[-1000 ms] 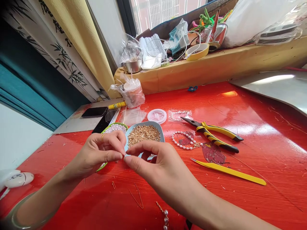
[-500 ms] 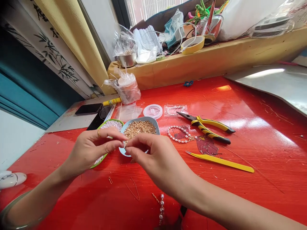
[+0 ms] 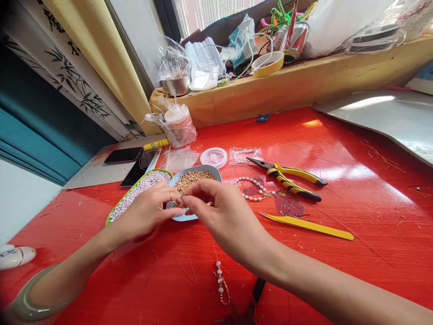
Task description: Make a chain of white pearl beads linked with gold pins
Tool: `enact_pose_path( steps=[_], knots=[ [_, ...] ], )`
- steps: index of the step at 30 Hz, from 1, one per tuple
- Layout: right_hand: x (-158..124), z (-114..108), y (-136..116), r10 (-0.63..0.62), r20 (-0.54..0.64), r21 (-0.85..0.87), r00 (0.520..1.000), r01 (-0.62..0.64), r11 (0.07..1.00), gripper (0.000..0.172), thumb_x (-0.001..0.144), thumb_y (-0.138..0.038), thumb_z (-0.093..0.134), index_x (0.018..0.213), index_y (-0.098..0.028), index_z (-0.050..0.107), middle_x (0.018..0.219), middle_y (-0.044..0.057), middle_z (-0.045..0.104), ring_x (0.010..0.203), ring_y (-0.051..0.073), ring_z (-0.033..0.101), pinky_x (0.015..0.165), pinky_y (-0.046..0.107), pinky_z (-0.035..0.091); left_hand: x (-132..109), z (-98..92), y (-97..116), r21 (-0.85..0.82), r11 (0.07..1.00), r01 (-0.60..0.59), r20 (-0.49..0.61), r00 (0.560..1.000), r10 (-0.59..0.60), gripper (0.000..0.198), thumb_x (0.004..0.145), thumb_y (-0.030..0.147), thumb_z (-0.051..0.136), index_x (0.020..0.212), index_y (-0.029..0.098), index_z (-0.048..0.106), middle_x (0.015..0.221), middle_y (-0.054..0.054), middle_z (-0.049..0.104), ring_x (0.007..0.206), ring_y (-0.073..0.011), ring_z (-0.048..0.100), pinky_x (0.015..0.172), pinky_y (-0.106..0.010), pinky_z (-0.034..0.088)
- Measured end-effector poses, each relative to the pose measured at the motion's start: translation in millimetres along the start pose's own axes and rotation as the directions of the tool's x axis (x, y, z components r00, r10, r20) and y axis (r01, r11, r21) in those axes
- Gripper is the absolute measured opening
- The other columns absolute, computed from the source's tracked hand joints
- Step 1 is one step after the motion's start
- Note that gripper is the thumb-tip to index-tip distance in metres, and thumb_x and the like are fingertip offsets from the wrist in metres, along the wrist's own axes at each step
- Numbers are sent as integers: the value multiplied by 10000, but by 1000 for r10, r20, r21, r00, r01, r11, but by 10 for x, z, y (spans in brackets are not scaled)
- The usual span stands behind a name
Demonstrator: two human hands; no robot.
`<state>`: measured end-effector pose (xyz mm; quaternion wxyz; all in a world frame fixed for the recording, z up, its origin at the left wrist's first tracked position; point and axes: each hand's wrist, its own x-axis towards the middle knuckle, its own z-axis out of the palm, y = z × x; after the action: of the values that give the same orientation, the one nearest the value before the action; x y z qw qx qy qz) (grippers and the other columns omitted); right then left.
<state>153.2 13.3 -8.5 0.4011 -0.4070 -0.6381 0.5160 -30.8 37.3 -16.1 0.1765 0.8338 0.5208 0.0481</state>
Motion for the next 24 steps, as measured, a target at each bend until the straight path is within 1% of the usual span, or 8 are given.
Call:
enact_pose_path(
  steps=[3,6,8,10,13,16,19,24],
  knots=[
    [1,-4,-5,6,10,8,1000,-6,1000,117,803,-198,501,718,-166,576,703,10,630,643,109,545,549,218,418,12,-2,12,-30,999,17,22,1000,-17,146,799,264,550,747,202,671,772,-27,650,836,-235,494,691,-347,353],
    [11,-5,-7,7,10,22,1000,-7,1000,117,805,-200,518,718,-165,588,690,3,629,626,104,542,544,215,417,19,-31,-34,-62,998,1,-24,1000,-2,160,796,260,539,749,208,683,762,-30,653,814,-225,519,683,-336,367],
    [16,-5,-13,22,10,22,1000,-22,1000,117,805,-188,527,715,-165,598,675,-6,624,611,97,537,540,210,412,12,-97,-101,-96,995,-9,-55,998,4,170,798,268,532,782,213,692,783,-31,665,788,-206,548,685,-320,382],
    [16,-7,-22,40,13,25,999,-41,999,115,807,-189,534,718,-168,605,674,-12,627,611,93,543,542,207,413,-10,-205,-183,-100,995,17,-51,998,-23,175,795,275,529,805,215,693,810,-29,683,755,-187,576,673,-300,391],
    [12,-16,-29,71,19,27,997,-71,997,107,804,-221,545,728,-176,606,687,-10,635,628,99,561,555,207,426,-62,-386,-296,25,993,119,8,993,-119,187,785,260,505,782,220,687,786,-19,694,702,-182,592,605,-279,370],
    [11,-24,-20,87,26,15,996,-88,996,112,801,-248,537,734,-185,599,701,3,645,662,115,580,573,216,442,-96,-482,-376,230,961,152,73,982,-173,197,773,249,488,746,226,681,738,-24,687,674,-196,588,543,-275,308],
    [14,-23,-4,83,27,-16,996,-83,996,121,799,-265,530,735,-190,600,711,13,651,672,127,584,577,226,448,-90,-463,-433,335,933,134,108,978,-180,177,754,249,505,751,234,681,724,-27,691,682,-209,588,521,-273,257],
    [28,-12,-9,68,8,-54,998,-67,996,128,788,-273,537,730,-186,610,693,17,642,634,126,570,537,226,441,-61,-381,-481,328,937,120,99,982,-161,127,721,243,546,717,236,672,715,-20,697,692,-210,589,514,-271,231]
  ],
)
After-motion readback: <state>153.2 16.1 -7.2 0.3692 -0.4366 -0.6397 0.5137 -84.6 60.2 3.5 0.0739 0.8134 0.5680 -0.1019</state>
